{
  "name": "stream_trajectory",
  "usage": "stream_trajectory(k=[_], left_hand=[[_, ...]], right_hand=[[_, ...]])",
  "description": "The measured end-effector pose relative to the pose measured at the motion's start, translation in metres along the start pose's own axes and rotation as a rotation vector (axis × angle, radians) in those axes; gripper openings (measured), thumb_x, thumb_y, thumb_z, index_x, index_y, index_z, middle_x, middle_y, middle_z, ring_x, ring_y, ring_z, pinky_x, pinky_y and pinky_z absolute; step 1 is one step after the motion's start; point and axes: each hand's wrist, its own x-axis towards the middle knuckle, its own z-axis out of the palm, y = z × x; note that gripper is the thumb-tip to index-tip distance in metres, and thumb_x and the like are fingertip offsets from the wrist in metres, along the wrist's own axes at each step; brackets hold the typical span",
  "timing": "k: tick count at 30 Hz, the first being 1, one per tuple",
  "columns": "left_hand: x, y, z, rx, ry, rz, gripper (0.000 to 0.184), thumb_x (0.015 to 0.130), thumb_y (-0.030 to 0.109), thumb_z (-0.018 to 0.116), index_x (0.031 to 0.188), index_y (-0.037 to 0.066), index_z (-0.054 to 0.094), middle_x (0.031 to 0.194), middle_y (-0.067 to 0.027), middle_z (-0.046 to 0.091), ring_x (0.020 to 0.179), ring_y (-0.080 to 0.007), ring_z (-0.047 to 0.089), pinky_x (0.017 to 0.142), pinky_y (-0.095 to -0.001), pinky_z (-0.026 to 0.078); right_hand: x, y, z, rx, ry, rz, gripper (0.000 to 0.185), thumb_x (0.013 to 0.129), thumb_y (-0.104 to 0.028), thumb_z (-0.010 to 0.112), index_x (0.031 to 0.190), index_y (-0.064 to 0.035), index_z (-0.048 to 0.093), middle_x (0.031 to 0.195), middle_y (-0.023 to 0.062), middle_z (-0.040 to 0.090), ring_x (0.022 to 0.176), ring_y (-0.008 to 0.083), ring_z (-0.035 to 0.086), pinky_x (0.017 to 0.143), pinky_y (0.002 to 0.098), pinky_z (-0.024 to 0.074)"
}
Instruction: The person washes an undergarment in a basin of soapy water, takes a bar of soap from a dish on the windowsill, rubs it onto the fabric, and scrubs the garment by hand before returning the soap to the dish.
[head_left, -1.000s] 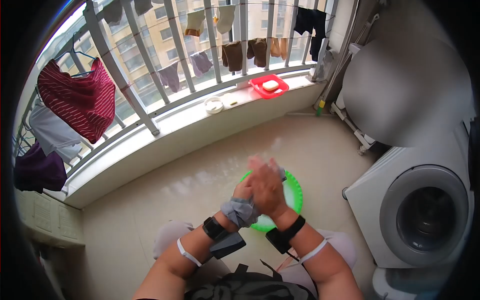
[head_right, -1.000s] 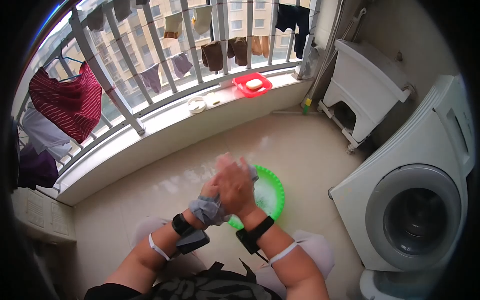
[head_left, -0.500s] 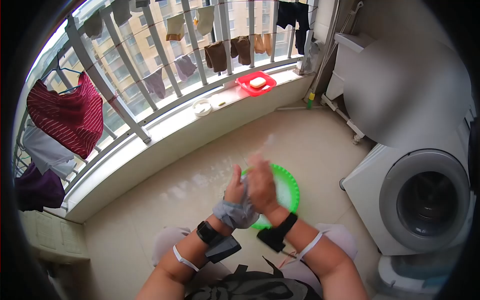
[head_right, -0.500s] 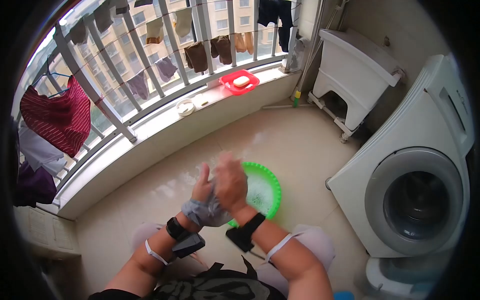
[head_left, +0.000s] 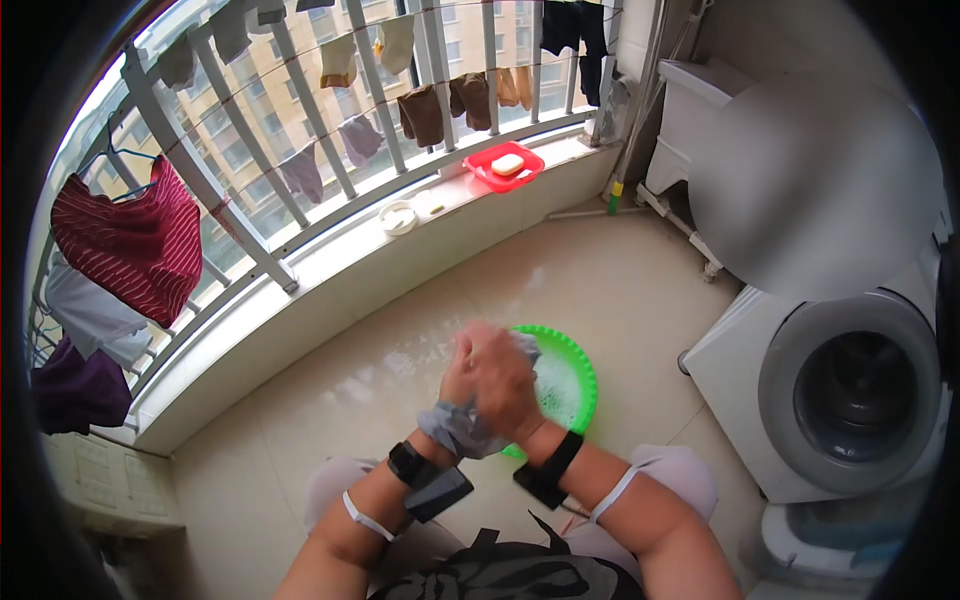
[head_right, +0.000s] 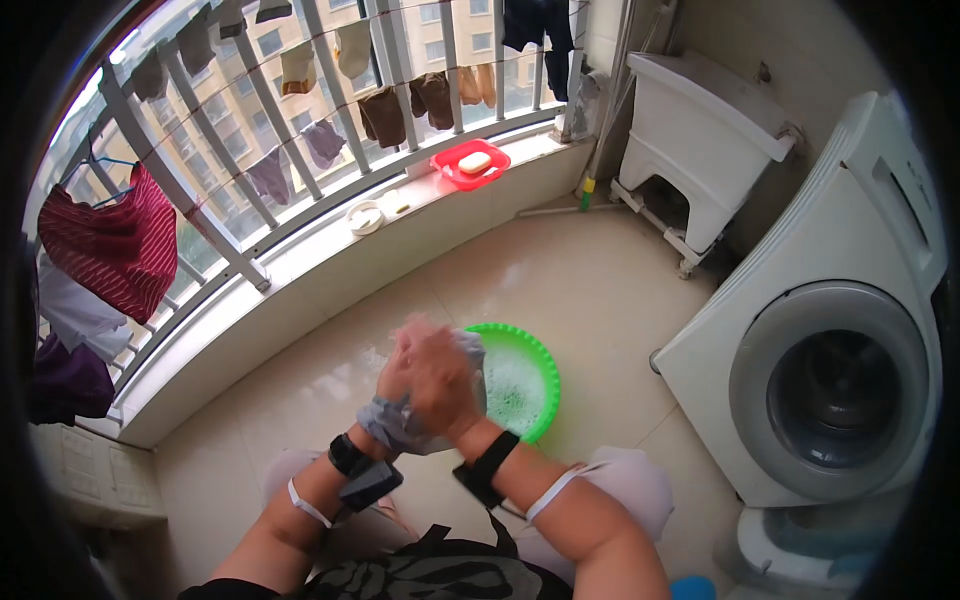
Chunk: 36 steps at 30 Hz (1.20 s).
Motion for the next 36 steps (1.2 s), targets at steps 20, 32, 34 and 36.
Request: stream_trajectory(k=[20, 32, 34, 36], left_hand=[[-0.003, 0.006, -0.002, -0.032, 0.107, 0.033, 0.076, 0.088, 0.066, 0.029, 0.133, 0.004, 0.037, 0.125, -0.0113, 0.051, 0.114, -0.0257, 0.05, 0.102, -0.0346, 0.035], [-0.003, -0.016, -0.008, 0.107, 0.129, -0.045, 0.068, 0.09, 0.063, 0.029, 0.118, 0.005, 0.05, 0.11, -0.0076, 0.058, 0.101, -0.0202, 0.055, 0.09, -0.031, 0.043], [-0.004, -0.013, 0.004, 0.172, 0.138, -0.073, 0.081, 0.087, 0.066, 0.029, 0.135, 0.001, 0.035, 0.13, -0.0117, 0.047, 0.119, -0.0236, 0.046, 0.104, -0.0352, 0.032], [0.004, -0.003, -0.007, 0.131, 0.356, 0.03, 0.077, 0.089, 0.064, 0.029, 0.132, 0.001, 0.039, 0.128, -0.0122, 0.049, 0.118, -0.0226, 0.046, 0.104, -0.0341, 0.032]], right_hand=[[-0.002, -0.033, -0.011, 0.156, 0.003, 0.026, 0.028, 0.09, -0.014, 0.04, 0.111, 0.0016, 0.052, 0.106, 0.0236, 0.056, 0.098, 0.0419, 0.051, 0.091, 0.048, 0.0382], [0.004, 0.003, -0.018, 0.191, -0.125, 0.406, 0.031, 0.089, -0.016, 0.043, 0.114, 0.0008, 0.052, 0.11, 0.0218, 0.056, 0.104, 0.0399, 0.051, 0.093, 0.0458, 0.0376], [-0.009, 0.007, -0.011, 0.088, -0.161, 0.323, 0.031, 0.089, -0.015, 0.043, 0.115, -0.0002, 0.052, 0.112, 0.0216, 0.055, 0.107, 0.0404, 0.05, 0.097, 0.0463, 0.0352], [-0.017, -0.032, -0.012, 0.154, -0.179, 0.112, 0.033, 0.091, -0.015, 0.041, 0.119, -0.0001, 0.05, 0.116, 0.0226, 0.054, 0.109, 0.0417, 0.049, 0.101, 0.0501, 0.0313]])
